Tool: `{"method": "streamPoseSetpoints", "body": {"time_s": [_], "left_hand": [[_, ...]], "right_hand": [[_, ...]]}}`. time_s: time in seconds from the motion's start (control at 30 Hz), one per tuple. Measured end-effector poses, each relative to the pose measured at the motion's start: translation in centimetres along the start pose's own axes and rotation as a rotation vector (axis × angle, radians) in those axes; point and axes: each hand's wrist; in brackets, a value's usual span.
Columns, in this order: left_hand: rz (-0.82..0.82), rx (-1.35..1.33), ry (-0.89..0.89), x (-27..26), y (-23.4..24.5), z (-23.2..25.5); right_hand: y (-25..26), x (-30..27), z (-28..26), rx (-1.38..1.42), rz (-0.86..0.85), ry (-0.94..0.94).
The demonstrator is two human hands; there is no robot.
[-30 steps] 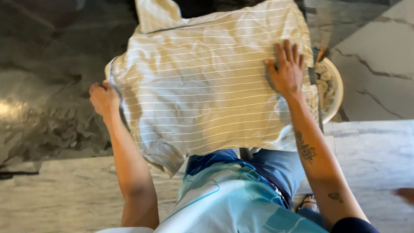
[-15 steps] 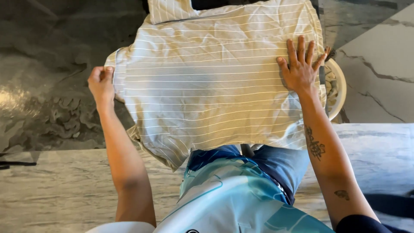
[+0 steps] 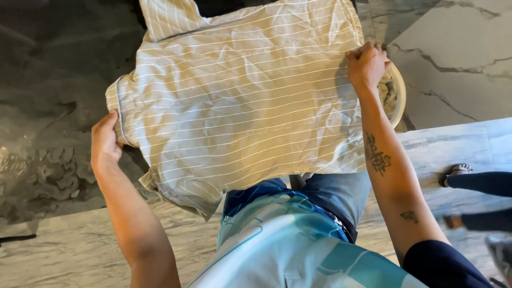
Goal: The person folds a striped shirt and a plain white shirt on a dark marble table. They smooth out the fabric, fold the sleeves and sides, and then fold the shirts into neat rectangles.
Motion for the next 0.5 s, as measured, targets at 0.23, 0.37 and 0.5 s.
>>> {"method": "streamPoseSetpoints", "body": {"time_s": [0.23, 0.37, 0.5], "left_hand": [[0.02, -0.069, -0.042, -0.7, 0.1, 0.0], [0.03, 0.098, -0.41, -1.4, 0.0, -0.3], [0.139, 0.282, -0.823, -0.8, -0.5, -1.2]], "right_hand": [[2.3, 2.1, 1.5, 0.306, -0.163, -0.185], [2.6, 2.0, 1.4, 0.069, -0.148, -0.157], [1.3, 0.8, 1.6, -0.063, 0.089, 0.113]]}}
Point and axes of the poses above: each hand's wrist, its own x-axis towards the middle knuckle, its own y-axis out of the back of the hand, z = x × y, and after that the axes turned 8 degrees about z, right-handed
